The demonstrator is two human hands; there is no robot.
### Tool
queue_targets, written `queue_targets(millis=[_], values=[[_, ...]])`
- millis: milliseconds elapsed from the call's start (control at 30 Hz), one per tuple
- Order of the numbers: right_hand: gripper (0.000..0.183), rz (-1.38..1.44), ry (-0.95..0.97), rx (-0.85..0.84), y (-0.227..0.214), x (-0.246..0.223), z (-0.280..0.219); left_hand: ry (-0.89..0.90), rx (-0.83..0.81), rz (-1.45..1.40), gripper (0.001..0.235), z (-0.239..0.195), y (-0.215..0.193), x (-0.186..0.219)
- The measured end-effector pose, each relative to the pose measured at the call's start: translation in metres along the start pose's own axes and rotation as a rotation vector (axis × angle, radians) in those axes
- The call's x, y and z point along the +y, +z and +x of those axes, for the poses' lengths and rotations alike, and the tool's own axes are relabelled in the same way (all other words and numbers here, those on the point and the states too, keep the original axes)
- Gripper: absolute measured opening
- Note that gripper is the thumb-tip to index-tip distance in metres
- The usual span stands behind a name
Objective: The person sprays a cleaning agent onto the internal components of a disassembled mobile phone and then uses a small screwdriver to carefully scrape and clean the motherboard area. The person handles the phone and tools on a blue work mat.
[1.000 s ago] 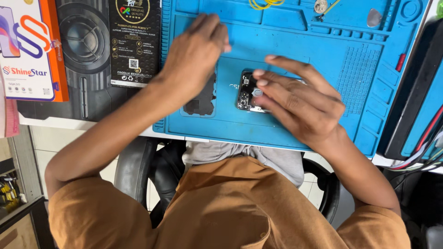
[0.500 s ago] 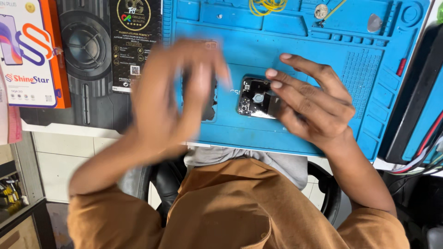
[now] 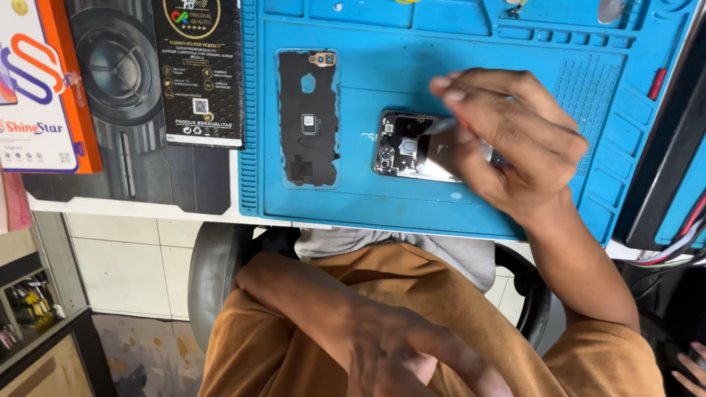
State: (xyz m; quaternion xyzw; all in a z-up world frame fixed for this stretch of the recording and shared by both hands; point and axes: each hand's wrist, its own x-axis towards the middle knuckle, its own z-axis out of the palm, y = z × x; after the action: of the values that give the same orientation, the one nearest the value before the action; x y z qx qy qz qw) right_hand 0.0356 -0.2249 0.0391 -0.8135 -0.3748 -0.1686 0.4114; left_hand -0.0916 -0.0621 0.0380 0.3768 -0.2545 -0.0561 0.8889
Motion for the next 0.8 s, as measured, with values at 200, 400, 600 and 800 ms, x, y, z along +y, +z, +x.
queue_targets(millis=[200,400,600,800], values=[[0.031,-0.035,-0.054,-0.009,0.002,-0.002,0.003,-0.021,0.013,0.015,0.022,-0.002,0.009,-0.002],[0.037,0.031,-0.048,0.002,0.002,-0.001,0.001,-0.048,0.021,0.018,0.022,-0.005,0.012,0.001],[0.037,0.039,-0.003,0.043,0.004,0.001,-0.002,-0.062,-0.003,0.042,0.022,0.001,0.002,0.004],[0.034,0.055,0.027,0.040,0.005,0.000,-0.003,-0.079,-0.020,0.081,0.022,0.007,0.004,0.005]])
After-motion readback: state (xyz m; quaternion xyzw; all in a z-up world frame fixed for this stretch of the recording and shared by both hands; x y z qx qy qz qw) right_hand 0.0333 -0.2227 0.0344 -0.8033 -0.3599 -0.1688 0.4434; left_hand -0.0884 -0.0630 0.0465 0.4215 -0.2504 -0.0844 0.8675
